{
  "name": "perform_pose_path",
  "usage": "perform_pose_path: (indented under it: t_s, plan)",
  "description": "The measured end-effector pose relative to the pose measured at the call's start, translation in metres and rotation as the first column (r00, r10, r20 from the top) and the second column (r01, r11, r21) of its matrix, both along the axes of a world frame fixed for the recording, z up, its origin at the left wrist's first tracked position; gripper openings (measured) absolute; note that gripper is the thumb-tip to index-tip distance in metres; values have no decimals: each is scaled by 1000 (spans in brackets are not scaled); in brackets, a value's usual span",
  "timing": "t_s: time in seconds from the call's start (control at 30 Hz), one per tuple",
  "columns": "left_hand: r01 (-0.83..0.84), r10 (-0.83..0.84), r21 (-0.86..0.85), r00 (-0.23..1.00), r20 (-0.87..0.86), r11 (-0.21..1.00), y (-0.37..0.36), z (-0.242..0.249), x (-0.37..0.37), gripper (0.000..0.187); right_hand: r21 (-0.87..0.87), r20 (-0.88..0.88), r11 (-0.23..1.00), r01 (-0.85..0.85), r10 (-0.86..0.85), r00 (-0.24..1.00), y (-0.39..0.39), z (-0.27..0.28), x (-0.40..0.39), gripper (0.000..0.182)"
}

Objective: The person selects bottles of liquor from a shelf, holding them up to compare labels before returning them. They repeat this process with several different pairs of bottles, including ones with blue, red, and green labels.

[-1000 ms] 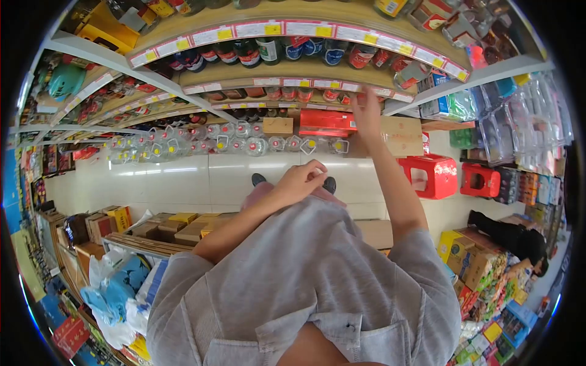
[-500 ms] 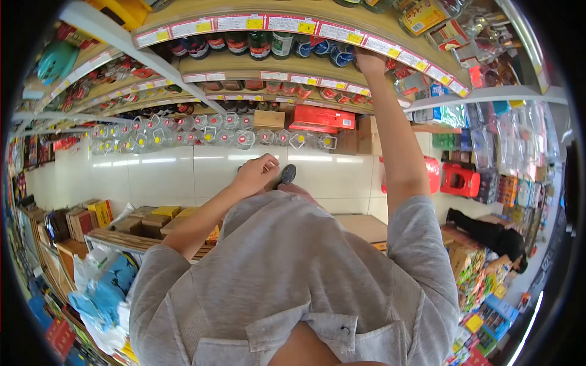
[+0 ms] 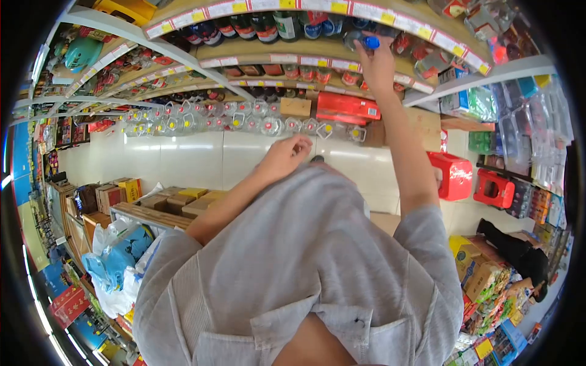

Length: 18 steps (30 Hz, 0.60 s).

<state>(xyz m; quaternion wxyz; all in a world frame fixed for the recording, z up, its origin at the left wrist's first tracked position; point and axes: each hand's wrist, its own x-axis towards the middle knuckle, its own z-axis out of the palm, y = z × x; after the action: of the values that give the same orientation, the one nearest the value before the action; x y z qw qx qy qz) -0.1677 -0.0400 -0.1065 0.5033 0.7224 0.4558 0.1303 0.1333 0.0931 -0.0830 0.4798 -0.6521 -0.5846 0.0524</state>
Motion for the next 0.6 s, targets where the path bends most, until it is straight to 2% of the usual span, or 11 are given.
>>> perform_pose_path:
  t_s: [0.03, 0.07, 0.13, 0.17, 0.27, 0.37, 0.43, 0.47, 0.5, 0.57, 0.6]
  plan:
    - [-15, 15, 35, 1000, 4, 999, 3, -5, 7, 25, 82, 13, 997, 4, -5, 1000, 0, -10, 5, 35]
    - [-29, 29, 66, 1000, 6, 997, 0, -8, 9, 25, -1, -19, 1000, -5, 5, 1000, -3, -15, 11, 34]
    - [-121, 121, 79, 993, -1, 990, 3, 10, 16, 32, 74, -307, 995, -61, 81, 948, -24, -2, 0, 34]
    - [-168, 168, 98, 986, 2, 981, 8, 22, 21, 36, 74, -276, 995, -62, 80, 958, -38, 12, -4, 34]
    - [-207, 148, 490, 976, 157, 847, 17, 46, 23, 55, 99, -248, 989, -107, 129, 960, -95, 47, -15, 35]
    - [-84, 3, 627, 992, 129, 774, 25, 82, 42, 73, -68, -640, 940, -333, 215, 738, -140, 91, -34, 34]
    - [2, -34, 326, 995, 94, 945, 24, 88, 44, 76, -266, -669, 832, -488, 205, 714, -154, 98, -37, 31]
    - [40, -52, 156, 996, 76, 987, 21, 92, 41, 78, -246, -640, 818, -521, 267, 721, -160, 97, -42, 32]
    - [109, -93, 241, 993, -77, 964, 15, 92, 34, 80, -226, -607, 802, -553, 328, 724, -163, 93, -47, 32]
    - [16, -16, 11, 999, 43, 1000, 6, 83, 30, 80, -198, -533, 758, -621, 449, 717, -160, 93, -50, 30]
    - [-21, 32, -118, 995, 92, 993, -2, 75, 26, 80, -136, -682, 743, -655, 409, 606, -157, 87, -48, 32]
